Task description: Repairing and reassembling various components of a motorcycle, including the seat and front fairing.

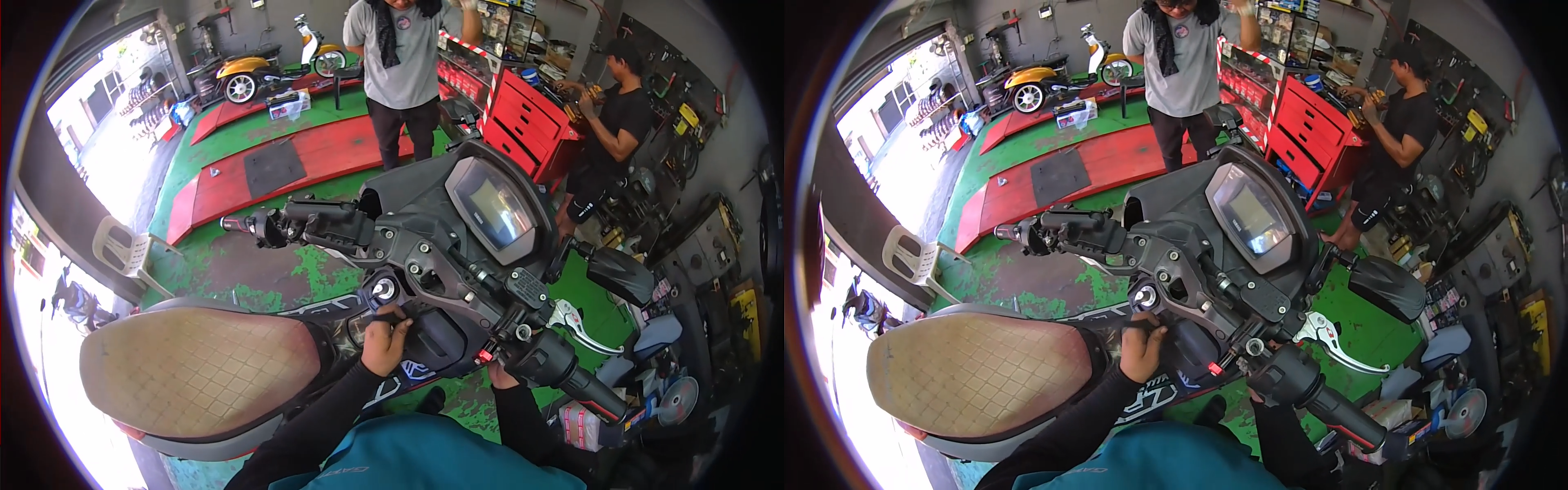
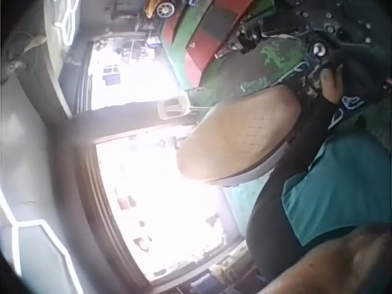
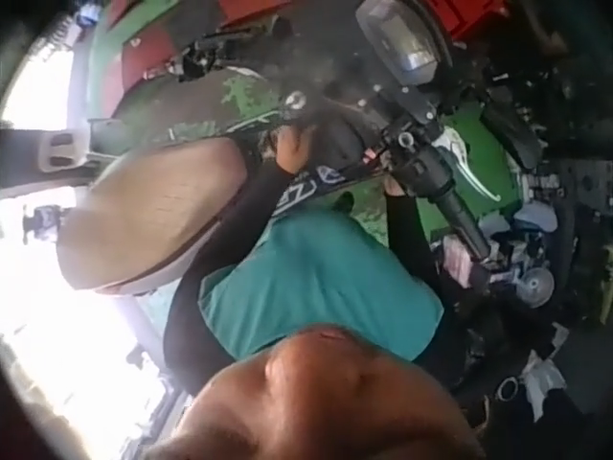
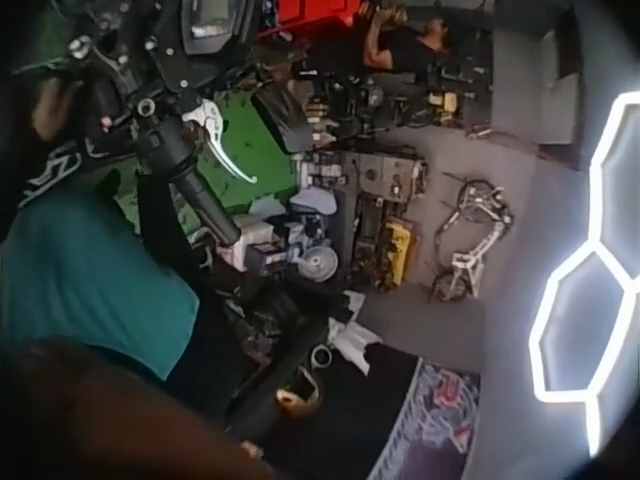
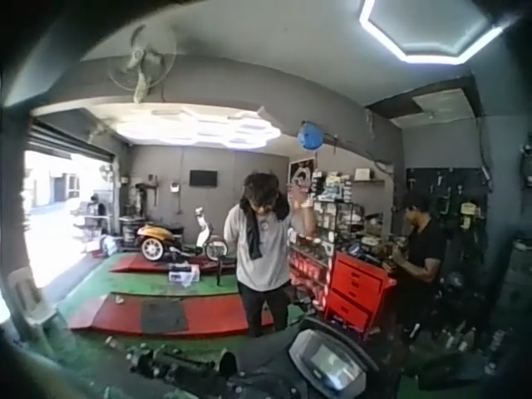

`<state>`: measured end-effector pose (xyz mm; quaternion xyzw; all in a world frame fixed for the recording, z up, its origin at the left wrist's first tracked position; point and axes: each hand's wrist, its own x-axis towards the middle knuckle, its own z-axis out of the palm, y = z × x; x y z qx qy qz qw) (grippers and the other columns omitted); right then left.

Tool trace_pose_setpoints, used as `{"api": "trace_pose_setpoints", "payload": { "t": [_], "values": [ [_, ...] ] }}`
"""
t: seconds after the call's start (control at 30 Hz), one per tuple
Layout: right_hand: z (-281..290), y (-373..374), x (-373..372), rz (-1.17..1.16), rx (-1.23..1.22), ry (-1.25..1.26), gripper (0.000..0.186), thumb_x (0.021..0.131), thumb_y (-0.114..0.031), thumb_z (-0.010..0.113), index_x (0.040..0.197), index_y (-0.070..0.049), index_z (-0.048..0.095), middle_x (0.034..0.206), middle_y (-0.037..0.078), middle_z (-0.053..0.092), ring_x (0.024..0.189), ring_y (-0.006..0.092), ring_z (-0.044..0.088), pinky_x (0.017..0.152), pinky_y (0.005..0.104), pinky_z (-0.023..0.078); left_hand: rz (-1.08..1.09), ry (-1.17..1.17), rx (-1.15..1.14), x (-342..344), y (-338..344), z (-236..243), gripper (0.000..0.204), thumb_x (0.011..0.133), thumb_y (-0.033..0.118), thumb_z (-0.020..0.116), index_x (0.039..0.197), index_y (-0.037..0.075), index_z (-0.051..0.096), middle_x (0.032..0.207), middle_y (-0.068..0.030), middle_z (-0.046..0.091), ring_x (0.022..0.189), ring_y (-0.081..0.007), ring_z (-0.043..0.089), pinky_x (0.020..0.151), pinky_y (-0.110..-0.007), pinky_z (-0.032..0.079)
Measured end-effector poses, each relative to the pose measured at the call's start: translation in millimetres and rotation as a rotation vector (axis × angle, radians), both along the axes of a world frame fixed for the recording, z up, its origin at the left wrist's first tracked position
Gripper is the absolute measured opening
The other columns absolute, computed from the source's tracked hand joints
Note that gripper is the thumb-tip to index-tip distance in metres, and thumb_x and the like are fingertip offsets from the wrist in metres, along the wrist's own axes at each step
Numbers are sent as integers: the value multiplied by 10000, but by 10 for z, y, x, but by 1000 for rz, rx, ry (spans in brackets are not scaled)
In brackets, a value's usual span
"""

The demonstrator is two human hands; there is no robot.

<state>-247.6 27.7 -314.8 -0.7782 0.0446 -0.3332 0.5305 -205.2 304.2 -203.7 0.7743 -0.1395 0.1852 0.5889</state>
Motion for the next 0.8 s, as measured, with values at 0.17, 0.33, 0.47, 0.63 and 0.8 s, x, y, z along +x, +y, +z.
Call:
{"api": "trace_pose_setpoints", "payload": {
  "t": [0.17,0.33,0.47,0.63,0.8],
  "values": [
    [-197,19,62,-20,293,-154,451,894,-240,631,1278,-68,468,1106,75,574,982,179,576,858,331,474,14,-152,59,90,-8,-158,150,867,19,643,944,2,516,889,-153,585,704,-338,579,646,-370,473],
    [844,389,-61,407,912,-105,359,901,-200,633,1223,-90,516,1077,54,582,940,149,574,822,303,469,-46,-136,-13,101,77,-84,148,863,13,639,945,3,517,895,-154,590,758,-348,580,678,-392,471],
    [1193,425,-127,412,975,-25,191,917,-135,607,1099,-91,567,1022,38,588,902,136,571,794,273,463,-118,94,-31,67,85,62,141,862,17,640,949,8,529,883,-152,592,802,-362,577,721,-413,464],
    [1220,339,-55,321,804,-5,100,922,-143,601,1010,-99,586,917,21,593,835,126,574,752,263,462,-34,-80,-62,115,-2,-116,168,835,17,659,958,16,545,847,-144,592,792,-363,571,720,-418,455],
    [904,57,-225,282,276,114,205,960,-143,529,1160,-99,549,997,22,582,914,141,565,805,298,463,-29,-285,4,120,-8,-226,195,807,19,676,958,23,553,822,-138,580,770,-354,558,698,-408,448]
  ]
}}
